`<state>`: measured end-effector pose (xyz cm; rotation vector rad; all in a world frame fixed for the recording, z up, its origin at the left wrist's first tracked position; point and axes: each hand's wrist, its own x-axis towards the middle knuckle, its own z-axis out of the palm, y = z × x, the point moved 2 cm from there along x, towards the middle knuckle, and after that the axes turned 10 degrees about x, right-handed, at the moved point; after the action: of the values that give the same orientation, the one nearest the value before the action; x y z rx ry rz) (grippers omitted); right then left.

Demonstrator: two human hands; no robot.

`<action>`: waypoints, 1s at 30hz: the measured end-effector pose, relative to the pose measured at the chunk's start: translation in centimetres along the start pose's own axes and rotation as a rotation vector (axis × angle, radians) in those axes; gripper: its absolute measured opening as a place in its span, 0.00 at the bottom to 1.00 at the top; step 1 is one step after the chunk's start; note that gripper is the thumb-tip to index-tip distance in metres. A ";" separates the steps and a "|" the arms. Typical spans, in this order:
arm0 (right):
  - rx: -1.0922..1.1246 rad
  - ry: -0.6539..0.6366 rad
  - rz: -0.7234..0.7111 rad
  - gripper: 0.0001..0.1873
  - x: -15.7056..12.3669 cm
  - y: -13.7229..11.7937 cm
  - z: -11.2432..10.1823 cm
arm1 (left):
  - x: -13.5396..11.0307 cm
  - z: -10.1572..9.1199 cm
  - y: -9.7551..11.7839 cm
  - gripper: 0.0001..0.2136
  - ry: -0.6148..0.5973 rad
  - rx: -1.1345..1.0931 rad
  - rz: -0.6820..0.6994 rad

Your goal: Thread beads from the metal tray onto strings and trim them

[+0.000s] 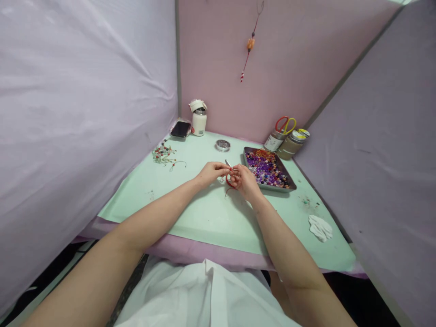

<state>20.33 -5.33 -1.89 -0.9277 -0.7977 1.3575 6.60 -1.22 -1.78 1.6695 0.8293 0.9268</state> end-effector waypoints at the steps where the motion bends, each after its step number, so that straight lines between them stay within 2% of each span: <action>1: -0.062 0.003 -0.036 0.13 0.0 0.0 -0.1 | 0.0 0.0 0.0 0.14 0.001 0.015 0.000; 6: -0.406 -0.003 -0.328 0.10 -0.2 -0.1 -0.3 | -0.1 0.3 -0.2 0.13 -0.005 0.037 -0.015; 10: -0.527 -0.005 -0.464 0.07 -0.4 -0.3 -0.1 | -0.2 0.4 0.0 0.13 0.003 -0.008 -0.047; 18: -0.519 0.010 -0.443 0.08 -0.3 -0.3 -0.2 | -0.4 0.6 0.4 0.13 -0.004 -0.278 -0.152; 25: -0.475 0.025 -0.439 0.10 -0.3 -0.3 -0.3 | -0.1 0.4 0.1 0.13 0.025 -0.289 -0.165; 30: -0.526 0.047 -0.450 0.11 -0.3 -0.3 -0.5 | -0.1 0.3 0.2 0.12 0.049 -0.301 -0.191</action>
<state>20.92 -5.62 -1.84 -1.0927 -1.2738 0.7397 6.80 -1.45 -1.69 1.2903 0.8219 0.9122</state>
